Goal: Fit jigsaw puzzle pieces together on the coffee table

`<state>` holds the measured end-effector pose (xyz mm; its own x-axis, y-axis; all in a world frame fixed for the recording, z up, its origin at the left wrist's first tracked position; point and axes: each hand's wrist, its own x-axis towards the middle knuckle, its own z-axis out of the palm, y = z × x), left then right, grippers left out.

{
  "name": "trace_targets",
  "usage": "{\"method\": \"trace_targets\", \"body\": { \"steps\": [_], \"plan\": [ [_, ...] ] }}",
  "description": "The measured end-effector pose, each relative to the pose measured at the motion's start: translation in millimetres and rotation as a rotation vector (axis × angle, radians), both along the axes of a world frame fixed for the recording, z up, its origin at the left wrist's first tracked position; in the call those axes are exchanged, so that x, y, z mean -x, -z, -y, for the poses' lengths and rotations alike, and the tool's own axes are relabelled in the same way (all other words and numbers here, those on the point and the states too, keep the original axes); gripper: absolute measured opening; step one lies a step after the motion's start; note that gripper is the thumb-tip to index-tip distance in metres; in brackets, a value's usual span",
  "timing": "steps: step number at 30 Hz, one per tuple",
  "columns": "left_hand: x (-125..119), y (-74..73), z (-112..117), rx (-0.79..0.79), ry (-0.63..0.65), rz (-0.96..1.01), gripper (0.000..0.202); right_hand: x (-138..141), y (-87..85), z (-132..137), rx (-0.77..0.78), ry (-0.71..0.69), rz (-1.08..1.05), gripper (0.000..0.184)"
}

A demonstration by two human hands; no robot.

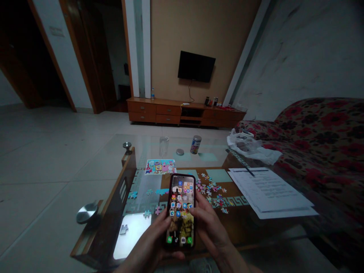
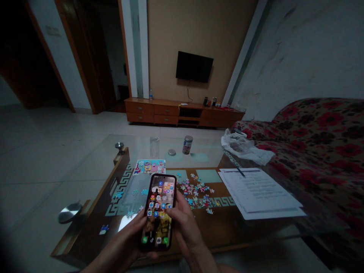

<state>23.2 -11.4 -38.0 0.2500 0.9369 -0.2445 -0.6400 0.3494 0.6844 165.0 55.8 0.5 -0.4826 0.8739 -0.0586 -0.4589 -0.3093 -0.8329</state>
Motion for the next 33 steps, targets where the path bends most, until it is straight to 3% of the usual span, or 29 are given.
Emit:
{"method": "trace_targets", "body": {
  "steps": [5,17,28,33],
  "plan": [
    [2,-2.1,1,-0.111,0.058,0.049,0.087,-1,2.9,-1,0.011,-0.008,-0.020,0.061],
    [2,2.5,0,-0.095,0.071,0.032,0.090,-1,7.7,0,-0.004,-0.009,-0.012,0.058],
    [6,-8.1,2,-0.044,0.086,-0.019,0.091,-1,7.9,-2,-0.046,-0.023,0.009,0.064],
    [4,-1.5,1,0.006,0.061,-0.028,0.097,-1,9.7,-2,-0.062,-0.010,0.042,0.061]
  ]
}}
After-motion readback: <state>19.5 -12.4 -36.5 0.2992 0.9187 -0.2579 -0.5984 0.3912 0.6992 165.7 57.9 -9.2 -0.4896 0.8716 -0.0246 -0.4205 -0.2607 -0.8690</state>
